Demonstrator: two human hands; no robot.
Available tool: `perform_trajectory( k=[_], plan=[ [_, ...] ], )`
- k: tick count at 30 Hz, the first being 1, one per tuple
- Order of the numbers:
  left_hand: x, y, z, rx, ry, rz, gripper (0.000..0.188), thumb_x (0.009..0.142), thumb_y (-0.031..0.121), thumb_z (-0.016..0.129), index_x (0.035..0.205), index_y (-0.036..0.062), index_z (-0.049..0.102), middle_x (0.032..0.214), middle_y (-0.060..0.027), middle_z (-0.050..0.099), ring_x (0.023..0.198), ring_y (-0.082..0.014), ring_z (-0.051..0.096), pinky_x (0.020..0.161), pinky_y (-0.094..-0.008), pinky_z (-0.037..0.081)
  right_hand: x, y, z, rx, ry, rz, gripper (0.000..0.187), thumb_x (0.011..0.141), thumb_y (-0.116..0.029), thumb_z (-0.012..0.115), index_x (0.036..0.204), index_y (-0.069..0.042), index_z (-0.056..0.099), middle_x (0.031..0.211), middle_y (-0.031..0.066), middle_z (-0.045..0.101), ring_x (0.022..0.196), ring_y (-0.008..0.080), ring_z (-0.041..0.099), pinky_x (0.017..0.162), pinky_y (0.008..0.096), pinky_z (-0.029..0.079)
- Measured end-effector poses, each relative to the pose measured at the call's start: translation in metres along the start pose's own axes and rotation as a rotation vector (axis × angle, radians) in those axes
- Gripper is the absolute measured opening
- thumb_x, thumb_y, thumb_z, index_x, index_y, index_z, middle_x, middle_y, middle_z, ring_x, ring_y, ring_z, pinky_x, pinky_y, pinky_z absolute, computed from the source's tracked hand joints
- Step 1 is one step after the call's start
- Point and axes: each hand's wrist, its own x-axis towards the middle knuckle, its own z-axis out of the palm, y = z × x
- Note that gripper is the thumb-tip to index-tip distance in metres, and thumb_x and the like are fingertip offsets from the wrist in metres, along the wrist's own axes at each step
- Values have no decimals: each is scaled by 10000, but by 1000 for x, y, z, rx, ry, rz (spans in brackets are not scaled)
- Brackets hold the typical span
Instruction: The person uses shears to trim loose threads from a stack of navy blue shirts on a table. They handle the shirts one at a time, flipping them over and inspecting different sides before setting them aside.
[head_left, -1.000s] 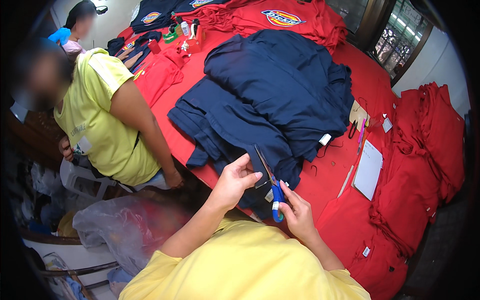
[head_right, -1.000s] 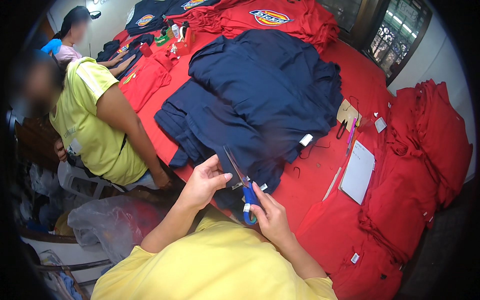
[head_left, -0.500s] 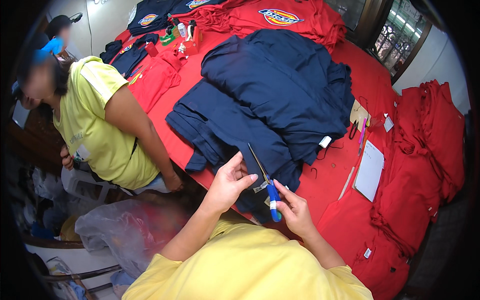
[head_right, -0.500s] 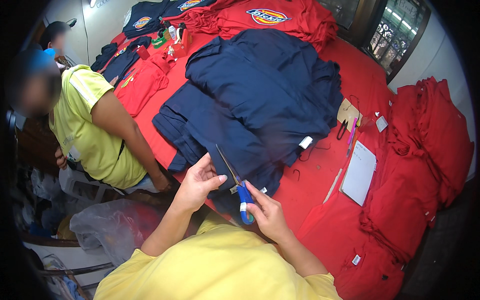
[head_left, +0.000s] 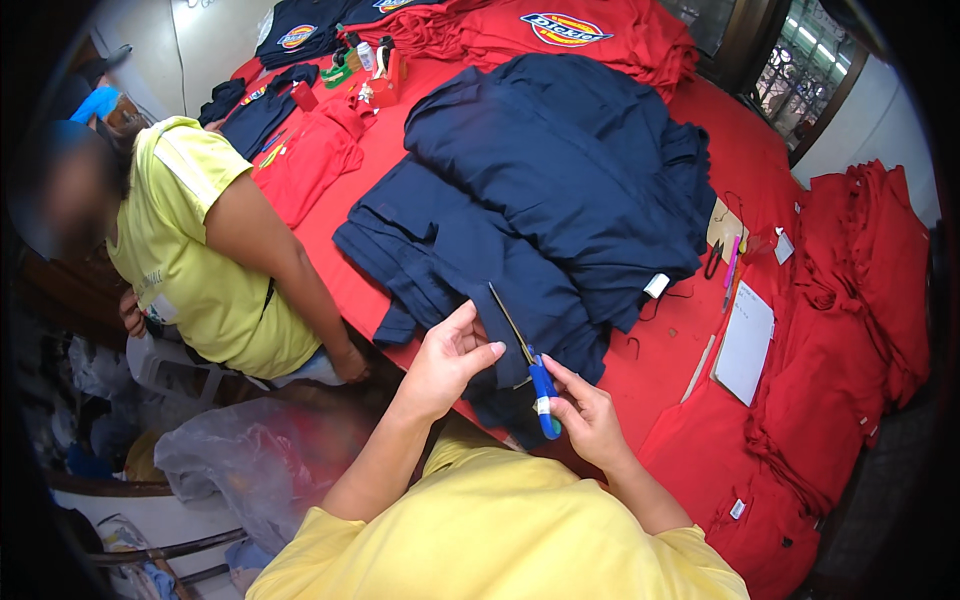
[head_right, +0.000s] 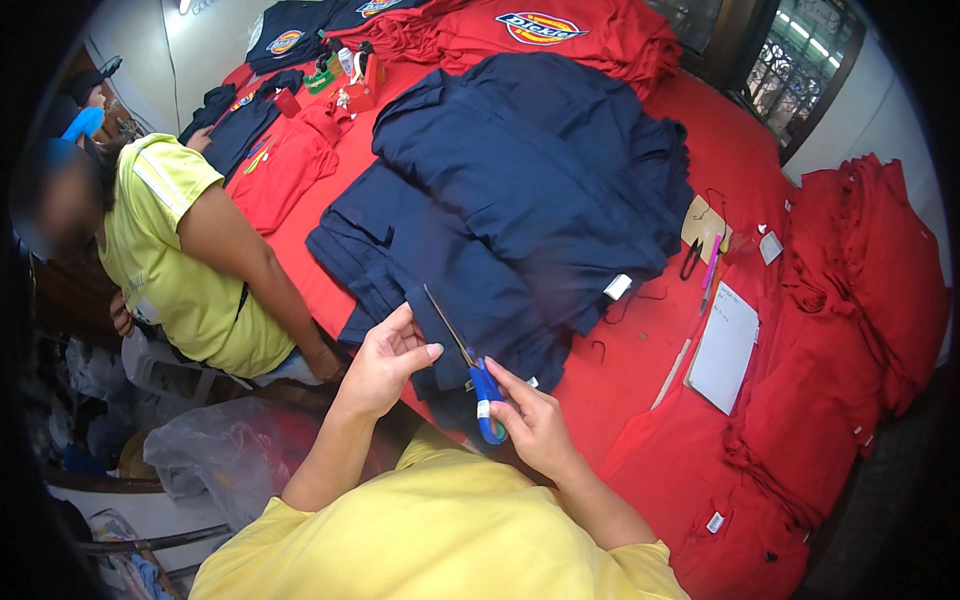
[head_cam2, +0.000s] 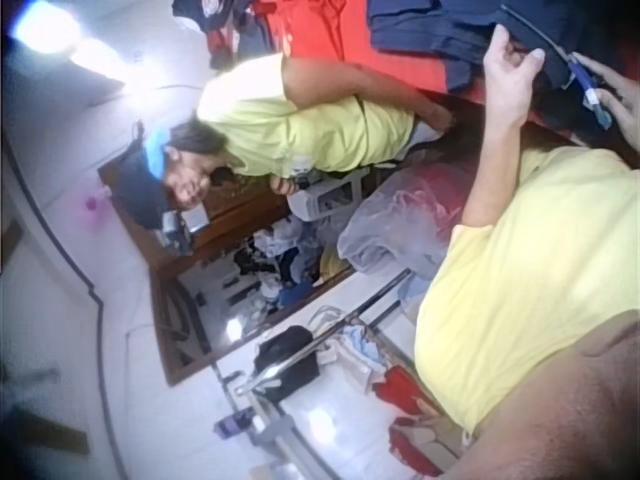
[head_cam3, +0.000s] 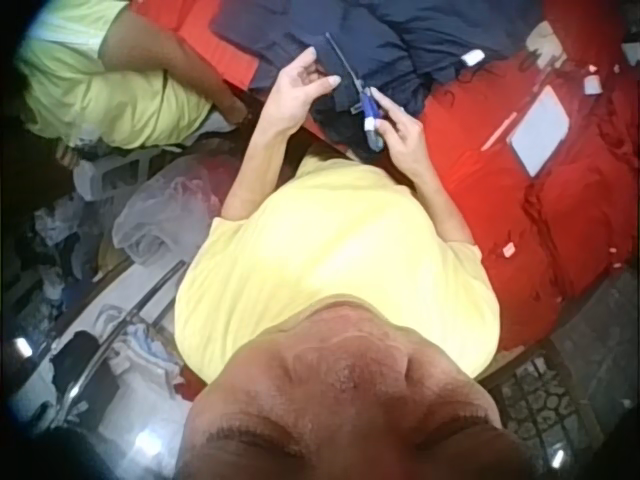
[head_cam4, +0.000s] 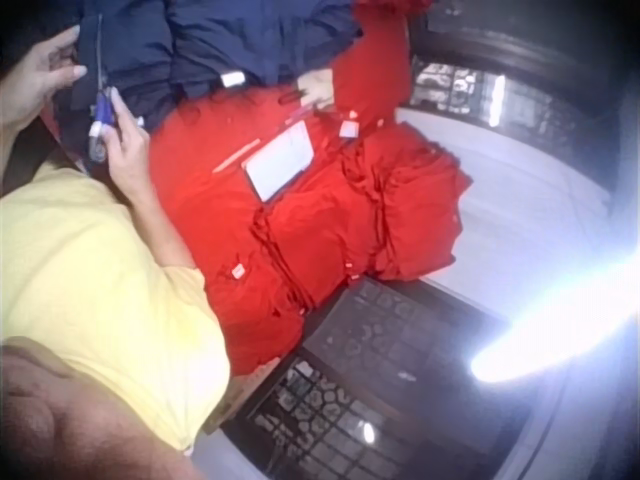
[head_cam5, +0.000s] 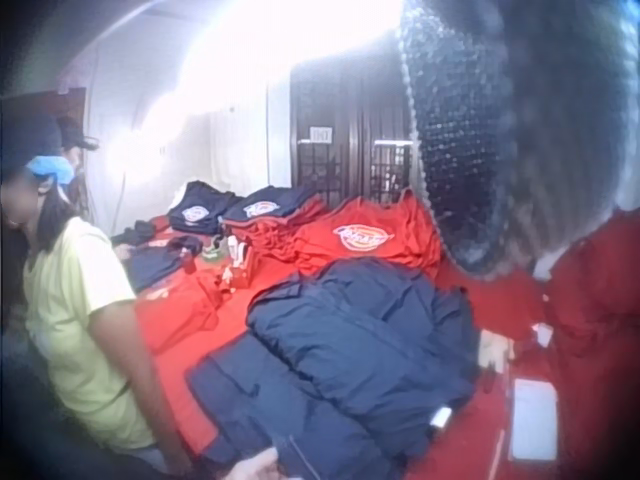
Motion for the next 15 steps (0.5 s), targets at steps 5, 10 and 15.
perform_trajectory(
  k=[5, 10, 15],
  plan=[
    [8, -15, -20, -20, 83, 44, 280, 880, 15, 585, 1158, -20, 578, 1001, -32, 590, 873, -83, 550, 800, -244, 453, -2, 9, 2, 275, -35, 171, 500, 916, -56, 568, 1382, 30, 407, 981, 101, 629, 869, 131, 610, 800, 245, 492],
    [3, -7, -12, -6, 58, 5, 317, 870, 10, 591, 1185, 2, 562, 971, -12, 594, 868, -83, 551, 807, -247, 457, 3, 4, 8, 79, 54, -82, 484, 884, -56, 606, 1347, -11, 473, 1084, 129, 651, 902, 137, 598, 819, 260, 484],
    [0, -9, -17, -14, -10, -28, 454, 847, -13, 607, 1285, -9, 489, 1066, -46, 602, 926, -102, 570, 800, -242, 470, 10, 7, 4, -32, 47, -151, 490, 864, -72, 630, 1333, -29, 498, 1090, 153, 649, 938, 153, 601, 826, 285, 482]
  ],
)
